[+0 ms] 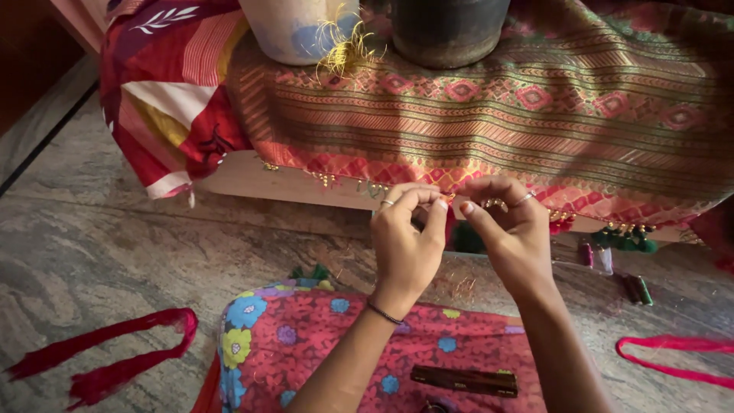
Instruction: Attaching decorative tassels to the border of a saree.
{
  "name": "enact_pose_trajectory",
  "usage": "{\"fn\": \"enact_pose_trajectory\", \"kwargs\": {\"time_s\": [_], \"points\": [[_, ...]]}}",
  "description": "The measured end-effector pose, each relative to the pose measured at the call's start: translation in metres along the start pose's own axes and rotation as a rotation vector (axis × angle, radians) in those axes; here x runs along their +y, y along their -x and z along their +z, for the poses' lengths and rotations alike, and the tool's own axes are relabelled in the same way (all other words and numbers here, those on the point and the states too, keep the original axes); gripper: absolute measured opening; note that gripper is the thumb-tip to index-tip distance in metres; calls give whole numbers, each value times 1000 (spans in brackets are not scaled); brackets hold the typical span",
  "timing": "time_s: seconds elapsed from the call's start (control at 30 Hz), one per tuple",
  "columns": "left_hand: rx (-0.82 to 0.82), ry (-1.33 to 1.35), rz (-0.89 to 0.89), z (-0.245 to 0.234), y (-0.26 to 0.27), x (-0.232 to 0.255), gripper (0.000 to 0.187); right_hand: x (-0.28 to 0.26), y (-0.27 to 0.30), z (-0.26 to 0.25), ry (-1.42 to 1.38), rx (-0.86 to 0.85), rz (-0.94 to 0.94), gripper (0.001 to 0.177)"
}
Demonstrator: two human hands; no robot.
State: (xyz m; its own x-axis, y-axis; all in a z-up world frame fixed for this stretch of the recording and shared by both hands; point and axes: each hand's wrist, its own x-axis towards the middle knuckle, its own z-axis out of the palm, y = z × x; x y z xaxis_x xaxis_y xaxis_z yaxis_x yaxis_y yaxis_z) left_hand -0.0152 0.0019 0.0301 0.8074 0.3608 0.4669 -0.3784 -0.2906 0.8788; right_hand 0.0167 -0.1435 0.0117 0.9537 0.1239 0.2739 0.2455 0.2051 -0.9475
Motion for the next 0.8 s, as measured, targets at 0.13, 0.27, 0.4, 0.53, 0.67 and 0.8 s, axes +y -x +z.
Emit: {"fn": "enact_pose_trajectory", "kwargs": {"time_s": [0.13, 0.27, 0.4, 0.53, 0.67, 0.8], "points": [[-2, 8, 85, -5, 0, 1, 8, -12, -5, 8, -31, -68, -94, 32], [-37, 133, -14, -2, -3, -1, 10, -12, -9, 7, -49, -87, -65, 37], [-35, 146, -28, 3, -1, -3, 10, -16, -12, 8, 54, 0, -17, 35], [-20, 121, -104, 1, 2, 3, 9, -33, 0, 14, 527, 84, -178, 14], [3, -134, 240, -7, 4, 13, 7, -40, 6, 18, 905, 109, -634, 21], [-22, -505, 669, -17, 0, 15, 9, -39, 2, 15, 1021, 75, -718, 19]]}}
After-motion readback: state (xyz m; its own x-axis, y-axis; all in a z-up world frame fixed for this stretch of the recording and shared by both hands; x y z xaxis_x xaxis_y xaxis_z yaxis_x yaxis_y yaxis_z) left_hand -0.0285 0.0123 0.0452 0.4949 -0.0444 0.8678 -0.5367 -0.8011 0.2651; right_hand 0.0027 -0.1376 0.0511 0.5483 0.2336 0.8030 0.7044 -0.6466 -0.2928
